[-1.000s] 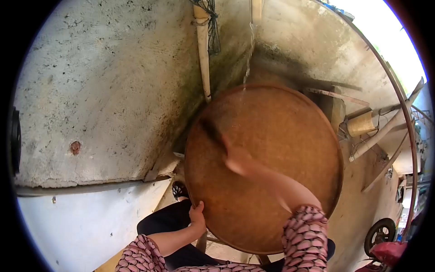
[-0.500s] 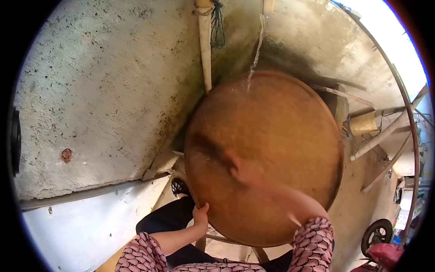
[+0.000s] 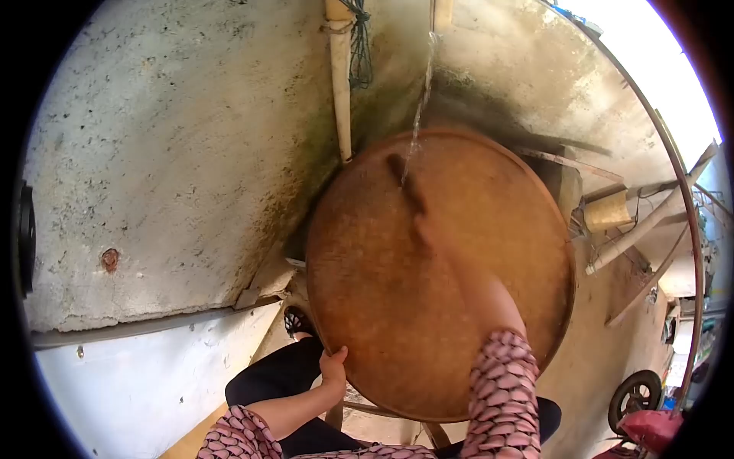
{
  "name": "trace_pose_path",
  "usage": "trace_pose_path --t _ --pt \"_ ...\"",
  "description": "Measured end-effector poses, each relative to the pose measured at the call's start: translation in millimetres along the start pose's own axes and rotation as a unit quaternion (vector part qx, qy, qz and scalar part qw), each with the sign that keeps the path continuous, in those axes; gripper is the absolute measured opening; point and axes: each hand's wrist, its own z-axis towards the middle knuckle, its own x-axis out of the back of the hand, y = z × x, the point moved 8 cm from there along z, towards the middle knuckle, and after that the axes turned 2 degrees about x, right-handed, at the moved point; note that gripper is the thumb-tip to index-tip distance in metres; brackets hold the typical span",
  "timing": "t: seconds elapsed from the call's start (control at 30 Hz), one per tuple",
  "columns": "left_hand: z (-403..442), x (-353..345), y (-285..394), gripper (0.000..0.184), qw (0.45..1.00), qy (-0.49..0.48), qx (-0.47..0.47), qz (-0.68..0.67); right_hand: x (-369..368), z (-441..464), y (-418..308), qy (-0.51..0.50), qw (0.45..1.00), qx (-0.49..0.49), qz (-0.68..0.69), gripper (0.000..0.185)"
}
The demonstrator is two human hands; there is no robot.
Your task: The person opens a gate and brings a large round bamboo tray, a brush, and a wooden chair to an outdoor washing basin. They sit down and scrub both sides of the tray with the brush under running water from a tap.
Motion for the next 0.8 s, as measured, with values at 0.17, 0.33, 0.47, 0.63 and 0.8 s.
trace_pose_path --t 0.17,0.33,0.47,0.63,0.8 --pt "0 0 -1 0.028 1.000 0.012 -0.026 -0.001 -21 -31 -25 -0.049 0.991 -0.096 0.074 0.053" --pt "3 1 3 0.028 0.999 0.008 -0.009 0.038 -66 -57 15 -0.234 0.962 0.003 -0.138 0.057" --pt "4 3 6 0.028 0.999 0.001 -0.038 0.012 -8 2 22 -0.003 0.996 0.084 -0.041 0.059" --pt "1 2 -1 0.028 1.000 -0.004 -0.024 -0.017 -28 -90 -49 -0.193 0.926 0.118 -0.301 0.058" --pt "6 1 -4 0.029 0.999 -0.013 -0.049 -0.004 1 -5 -9 -0.021 0.995 0.009 -0.099 0.060"
